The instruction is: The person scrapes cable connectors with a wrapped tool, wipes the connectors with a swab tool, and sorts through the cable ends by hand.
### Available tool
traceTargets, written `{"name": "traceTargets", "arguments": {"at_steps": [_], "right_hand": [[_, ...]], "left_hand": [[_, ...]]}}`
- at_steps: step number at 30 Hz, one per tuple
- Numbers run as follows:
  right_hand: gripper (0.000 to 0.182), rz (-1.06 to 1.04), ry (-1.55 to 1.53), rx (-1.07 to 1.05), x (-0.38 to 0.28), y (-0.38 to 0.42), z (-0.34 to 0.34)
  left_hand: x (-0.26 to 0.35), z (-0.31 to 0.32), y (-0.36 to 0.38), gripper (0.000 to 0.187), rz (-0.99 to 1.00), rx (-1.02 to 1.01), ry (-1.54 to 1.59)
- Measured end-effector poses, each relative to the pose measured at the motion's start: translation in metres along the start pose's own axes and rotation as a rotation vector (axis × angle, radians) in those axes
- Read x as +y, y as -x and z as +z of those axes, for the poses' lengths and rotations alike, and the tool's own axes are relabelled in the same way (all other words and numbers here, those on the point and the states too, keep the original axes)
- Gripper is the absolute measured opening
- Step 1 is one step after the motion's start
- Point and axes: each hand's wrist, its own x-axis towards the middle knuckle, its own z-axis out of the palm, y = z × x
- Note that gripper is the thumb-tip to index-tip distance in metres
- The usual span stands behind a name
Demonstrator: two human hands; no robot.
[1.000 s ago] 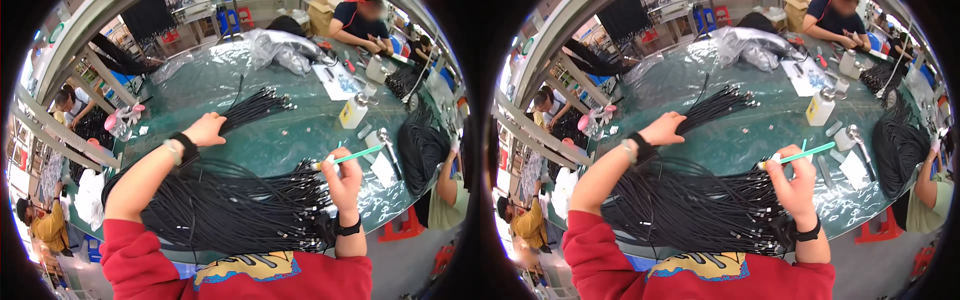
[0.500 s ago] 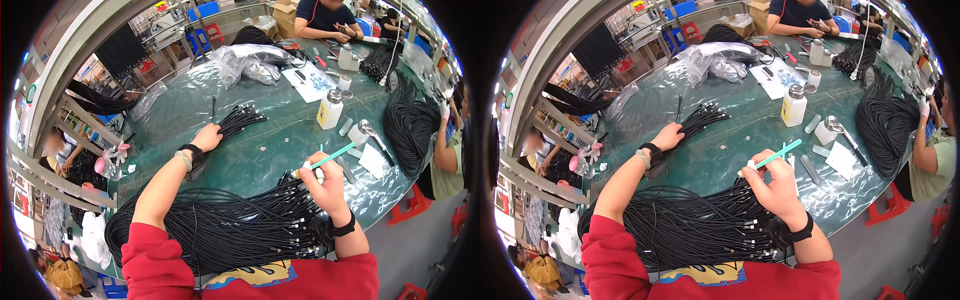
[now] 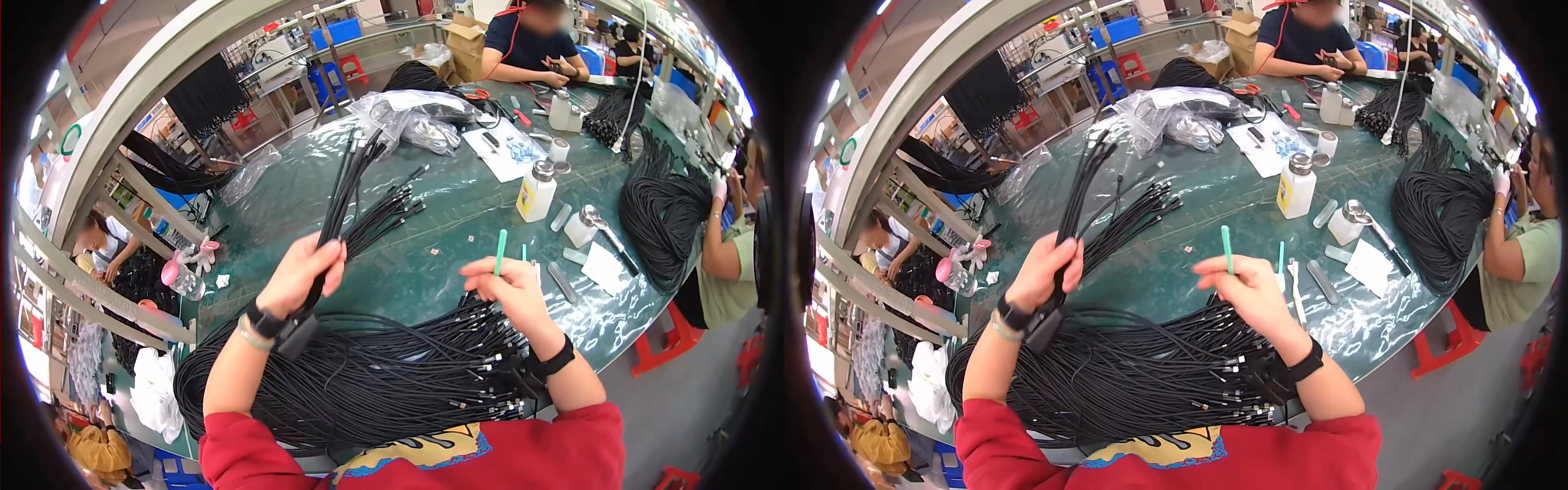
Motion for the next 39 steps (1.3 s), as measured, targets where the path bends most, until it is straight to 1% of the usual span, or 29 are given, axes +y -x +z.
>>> {"name": "traceTargets", "arguments": {"at_steps": [1,2,3,5,6,9,10,13,14,15,17,19,20,23,24,25,27,29,30,32,33,36,38,39], "right_hand": [[0.034,0.094,0.129,-0.085,-0.009,-0.001,0.008],[0.036,0.017,0.109,-0.139,-0.014,-0.003,0.019],[0.038,-0.059,0.087,-0.19,-0.017,-0.006,0.032],[0.037,-0.314,0.007,-0.142,-0.019,-0.011,0.06],[0.037,-0.304,0.0,-0.128,-0.02,-0.009,0.07],[0.039,-0.176,0.027,-0.411,-0.031,0.0,0.089],[0.039,-0.168,0.027,-0.404,-0.036,0.002,0.089],[0.035,0.101,0.015,-0.301,-0.053,0.003,0.078],[0.034,-0.008,0.149,-0.147,-0.045,-0.001,0.066],[0.034,-0.118,0.284,0.007,-0.032,-0.004,0.049],[0.038,-0.085,0.572,0.082,-0.013,-0.004,0.004],[0.042,0.182,0.942,0.136,0.0,0.002,-0.028],[0.042,0.188,0.944,0.136,0.004,0.004,-0.031],[0.044,0.115,1.218,0.208,0.01,0.01,-0.036],[0.044,-0.014,0.942,0.209,0.009,0.008,-0.038],[0.045,-0.138,0.662,0.209,-0.01,0.004,-0.025],[0.043,-0.225,0.264,0.063,-0.045,0.001,0.002],[0.038,-0.329,0.265,-0.021,-0.055,-0.006,0.034],[0.038,-0.326,0.257,-0.019,-0.054,-0.008,0.045],[0.033,-0.352,0.642,-0.323,-0.052,-0.011,0.061],[0.033,-0.352,0.639,-0.326,-0.053,-0.011,0.063],[0.029,-0.099,0.462,-0.371,-0.057,-0.012,0.069],[0.029,-0.052,0.418,-0.345,-0.064,-0.008,0.07],[0.029,-0.009,0.376,-0.313,-0.068,-0.005,0.069]], "left_hand": [[0.001,0.008,0.016,0.022,0.057,-0.044,-0.066],[0.0,0.017,0.03,0.022,0.11,-0.091,-0.13],[-0.002,0.026,0.041,0.022,0.098,-0.104,-0.131],[-0.007,0.045,0.058,0.021,-0.017,-0.26,-0.332],[-0.014,0.052,0.06,0.021,-0.03,-0.273,-0.331],[-0.04,0.067,0.059,0.023,0.324,-0.302,-0.375],[-0.035,0.067,0.06,0.023,0.32,-0.31,-0.368],[-0.01,0.065,0.05,0.025,-0.16,-0.48,0.163],[-0.011,0.065,0.051,0.025,-0.162,-0.487,0.168],[-0.013,0.065,0.05,0.026,-0.144,-0.451,0.225],[-0.015,0.065,0.048,0.028,-0.104,-0.375,0.339],[-0.019,0.069,0.049,0.028,-0.102,-0.384,0.32],[-0.02,0.071,0.05,0.028,-0.104,-0.39,0.294],[-0.023,0.075,0.048,0.028,-0.135,-0.408,0.282],[-0.023,0.077,0.047,0.028,-0.165,-0.415,0.287],[-0.024,0.078,0.046,0.029,-0.195,-0.421,0.291],[-0.027,0.082,0.044,0.029,-0.219,-0.438,0.262],[-0.028,0.085,0.042,0.029,-0.239,-0.465,0.196],[-0.027,0.087,0.043,0.029,-0.247,-0.464,0.194],[-0.018,0.093,0.047,0.026,-0.201,-0.502,0.03],[-0.015,0.094,0.048,0.025,-0.176,-0.519,-0.051],[-0.008,0.091,0.046,0.025,-0.191,-0.461,0.001],[-0.01,0.091,0.043,0.025,-0.193,-0.431,0.034],[-0.013,0.091,0.041,0.025,-0.14,-0.413,0.031]]}}
